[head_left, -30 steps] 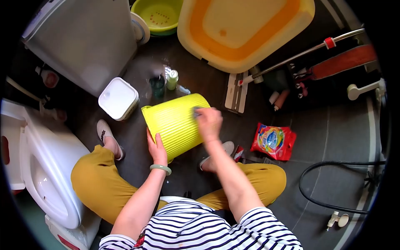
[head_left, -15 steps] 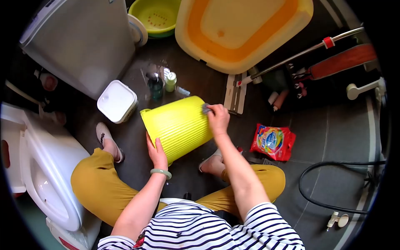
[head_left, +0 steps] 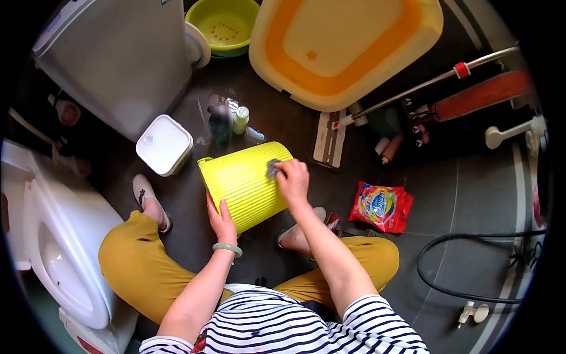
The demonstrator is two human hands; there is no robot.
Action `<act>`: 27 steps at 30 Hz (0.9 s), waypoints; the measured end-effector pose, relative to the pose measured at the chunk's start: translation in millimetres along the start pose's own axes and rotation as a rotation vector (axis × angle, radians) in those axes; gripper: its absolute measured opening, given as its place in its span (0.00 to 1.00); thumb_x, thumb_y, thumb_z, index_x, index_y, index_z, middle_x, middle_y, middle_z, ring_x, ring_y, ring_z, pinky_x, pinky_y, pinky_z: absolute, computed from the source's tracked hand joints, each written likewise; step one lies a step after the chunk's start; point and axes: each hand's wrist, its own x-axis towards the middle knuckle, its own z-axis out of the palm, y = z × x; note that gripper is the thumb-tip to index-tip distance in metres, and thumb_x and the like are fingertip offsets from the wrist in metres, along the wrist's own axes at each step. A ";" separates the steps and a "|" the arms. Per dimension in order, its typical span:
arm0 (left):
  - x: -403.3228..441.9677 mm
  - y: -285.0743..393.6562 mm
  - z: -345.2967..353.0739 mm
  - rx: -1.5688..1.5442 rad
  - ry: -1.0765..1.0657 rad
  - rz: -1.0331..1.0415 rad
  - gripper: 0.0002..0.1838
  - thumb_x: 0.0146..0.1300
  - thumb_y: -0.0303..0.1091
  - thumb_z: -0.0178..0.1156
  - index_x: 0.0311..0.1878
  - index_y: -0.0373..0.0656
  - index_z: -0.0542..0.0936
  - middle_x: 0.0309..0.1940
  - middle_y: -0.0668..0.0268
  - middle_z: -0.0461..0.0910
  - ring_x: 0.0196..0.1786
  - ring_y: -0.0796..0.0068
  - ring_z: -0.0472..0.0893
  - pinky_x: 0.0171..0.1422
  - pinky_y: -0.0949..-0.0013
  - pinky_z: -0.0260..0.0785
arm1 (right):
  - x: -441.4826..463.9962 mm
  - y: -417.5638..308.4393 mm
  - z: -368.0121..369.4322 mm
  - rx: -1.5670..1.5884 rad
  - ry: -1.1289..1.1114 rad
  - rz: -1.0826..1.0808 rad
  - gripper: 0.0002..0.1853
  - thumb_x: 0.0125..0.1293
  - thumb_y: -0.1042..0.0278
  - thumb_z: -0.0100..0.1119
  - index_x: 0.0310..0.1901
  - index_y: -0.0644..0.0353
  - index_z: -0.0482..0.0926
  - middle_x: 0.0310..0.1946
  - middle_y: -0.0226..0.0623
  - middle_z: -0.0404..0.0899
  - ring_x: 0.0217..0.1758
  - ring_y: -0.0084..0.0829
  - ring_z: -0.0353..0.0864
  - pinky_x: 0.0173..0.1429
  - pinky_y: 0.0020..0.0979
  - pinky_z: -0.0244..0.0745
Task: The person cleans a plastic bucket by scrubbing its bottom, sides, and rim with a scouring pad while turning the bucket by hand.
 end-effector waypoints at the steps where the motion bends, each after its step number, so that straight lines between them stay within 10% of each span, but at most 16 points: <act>1: -0.7 -3.7 -0.9 -0.008 0.004 -0.001 0.28 0.69 0.40 0.47 0.68 0.38 0.58 0.64 0.51 0.64 0.65 0.56 0.65 0.67 0.63 0.55 | 0.0 0.5 -0.3 -0.012 -0.006 0.010 0.07 0.47 0.74 0.61 0.30 0.52 0.81 0.30 0.32 0.76 0.39 0.39 0.74 0.44 0.39 0.70; 27: -0.4 -3.6 3.5 -0.020 0.001 0.008 0.29 0.68 0.43 0.48 0.68 0.38 0.58 0.65 0.50 0.62 0.67 0.54 0.62 0.69 0.62 0.53 | -2.3 3.5 9.3 0.027 0.004 -0.006 0.08 0.47 0.75 0.62 0.31 0.51 0.82 0.29 0.32 0.77 0.38 0.38 0.74 0.44 0.37 0.71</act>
